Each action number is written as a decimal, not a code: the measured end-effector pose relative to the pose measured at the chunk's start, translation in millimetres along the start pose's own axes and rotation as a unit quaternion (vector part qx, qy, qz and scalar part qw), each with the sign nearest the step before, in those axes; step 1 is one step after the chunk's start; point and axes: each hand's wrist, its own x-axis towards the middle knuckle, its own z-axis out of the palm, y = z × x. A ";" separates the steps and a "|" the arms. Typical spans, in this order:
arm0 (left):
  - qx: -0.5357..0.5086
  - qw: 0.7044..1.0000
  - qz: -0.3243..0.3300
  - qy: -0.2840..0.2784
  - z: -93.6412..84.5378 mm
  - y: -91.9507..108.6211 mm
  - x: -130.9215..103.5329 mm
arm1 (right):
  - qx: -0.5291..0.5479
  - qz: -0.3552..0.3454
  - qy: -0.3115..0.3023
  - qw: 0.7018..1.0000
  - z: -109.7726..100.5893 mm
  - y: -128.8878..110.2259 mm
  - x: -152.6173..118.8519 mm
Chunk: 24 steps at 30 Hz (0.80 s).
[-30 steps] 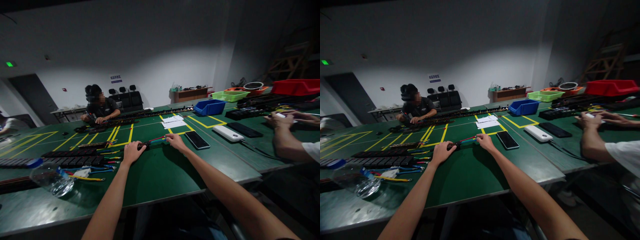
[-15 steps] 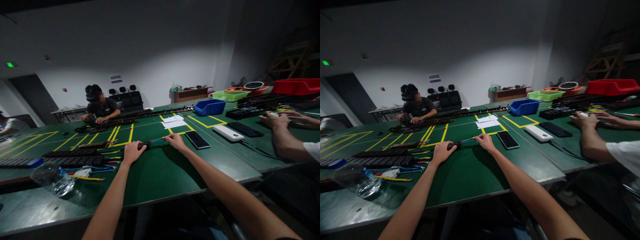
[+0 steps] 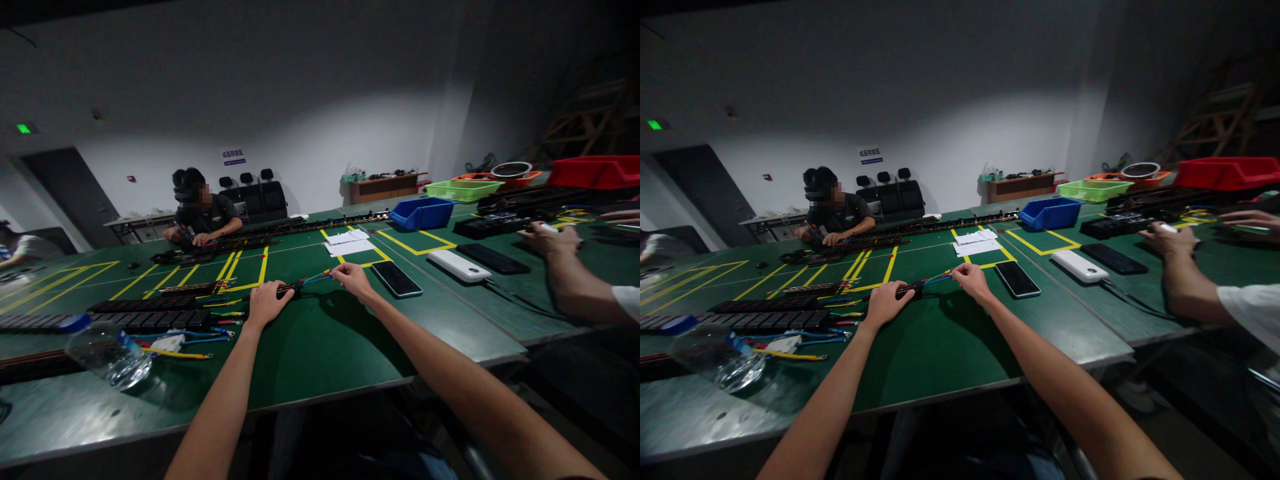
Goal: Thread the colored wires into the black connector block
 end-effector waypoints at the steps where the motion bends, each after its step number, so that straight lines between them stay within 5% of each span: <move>1: 0.000 1.000 0.000 0.000 -0.3 0.4 0.0 | -0.004 -0.014 -0.002 1.000 0.1 0.7 0.1; 6: -0.003 1.000 -0.005 -0.008 -1.8 1.8 -0.2 | -0.030 -0.049 0.000 0.998 -0.1 4.0 0.5; 24: 0.009 1.000 -0.004 -0.002 -0.3 1.1 0.2 | -0.115 0.048 -0.029 0.992 0.6 11.9 1.6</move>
